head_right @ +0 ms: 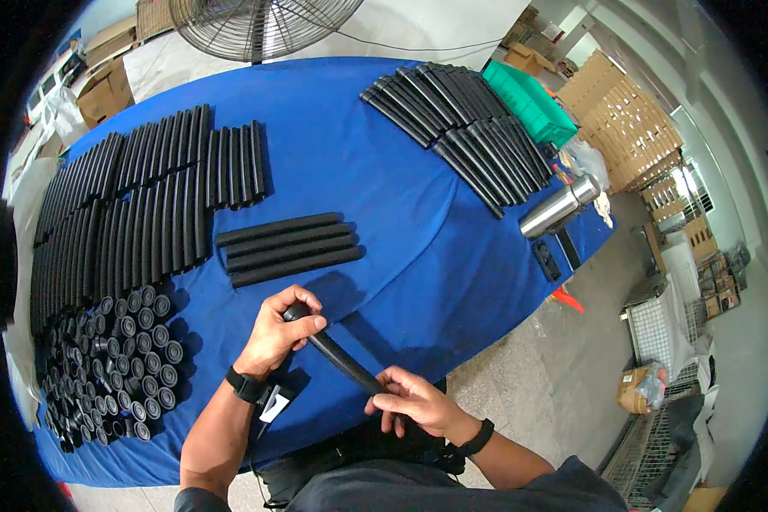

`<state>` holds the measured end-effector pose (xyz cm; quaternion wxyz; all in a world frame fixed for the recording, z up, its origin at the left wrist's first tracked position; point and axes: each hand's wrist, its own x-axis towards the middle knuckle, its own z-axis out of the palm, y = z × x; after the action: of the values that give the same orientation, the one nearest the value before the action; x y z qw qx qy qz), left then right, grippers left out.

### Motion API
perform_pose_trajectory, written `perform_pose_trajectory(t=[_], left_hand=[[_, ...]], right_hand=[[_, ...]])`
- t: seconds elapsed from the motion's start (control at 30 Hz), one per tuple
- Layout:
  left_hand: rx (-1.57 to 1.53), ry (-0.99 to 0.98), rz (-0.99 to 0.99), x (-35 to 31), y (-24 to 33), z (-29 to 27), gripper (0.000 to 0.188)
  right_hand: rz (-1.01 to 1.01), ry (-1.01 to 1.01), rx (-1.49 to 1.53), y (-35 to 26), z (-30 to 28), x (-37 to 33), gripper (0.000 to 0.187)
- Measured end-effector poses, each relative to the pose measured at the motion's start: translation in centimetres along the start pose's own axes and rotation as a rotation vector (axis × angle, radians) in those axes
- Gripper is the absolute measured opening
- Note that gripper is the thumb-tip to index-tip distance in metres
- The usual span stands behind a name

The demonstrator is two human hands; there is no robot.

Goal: The person repeatedly picks up a black cylindrical pipe and a smaller black cap from a table covered with a blue cloth. They insert the cap into one end of the pipe, then place the assembled unit onto a separate pile on the table. This process is repeated multiple times throughout the clip.

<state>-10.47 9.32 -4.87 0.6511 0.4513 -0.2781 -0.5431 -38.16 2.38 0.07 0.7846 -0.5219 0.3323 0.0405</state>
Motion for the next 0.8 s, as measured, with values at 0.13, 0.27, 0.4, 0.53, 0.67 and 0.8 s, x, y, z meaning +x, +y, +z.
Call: perform_pose_trajectory(t=[0.13, 0.27, 0.4, 0.53, 0.67, 0.8], left_hand=[[-0.005, -0.028, 0.035, 0.0, -0.1, 0.2, 0.02], [0.051, 0.01, -0.021, 0.2, -0.2, 0.2, 0.017], [-0.014, 0.005, 0.034, -0.1, -0.1, 0.0, 0.016], [-0.006, 0.02, -0.004, -0.1, 0.4, 0.3, 0.015], [0.124, 0.049, -0.025, -0.1, 0.3, 0.3, 0.013], [0.066, 0.035, 0.02, -0.2, 0.1, 0.3, 0.013]], right_hand=[[0.25, -0.266, 0.451, 0.0, -1.3, 0.1, 0.035], [-0.025, -0.041, 0.025, 1.5, -1.3, 0.6, 0.032], [0.122, -0.13, 0.293, -0.1, -0.9, 0.2, 0.031], [0.241, -0.263, 0.419, 0.1, -2.2, 0.5, 0.033], [-0.07, 0.022, -0.053, 0.3, -0.6, 0.5, 0.032], [0.125, -0.14, 0.344, -0.6, -1.5, 0.3, 0.038]])
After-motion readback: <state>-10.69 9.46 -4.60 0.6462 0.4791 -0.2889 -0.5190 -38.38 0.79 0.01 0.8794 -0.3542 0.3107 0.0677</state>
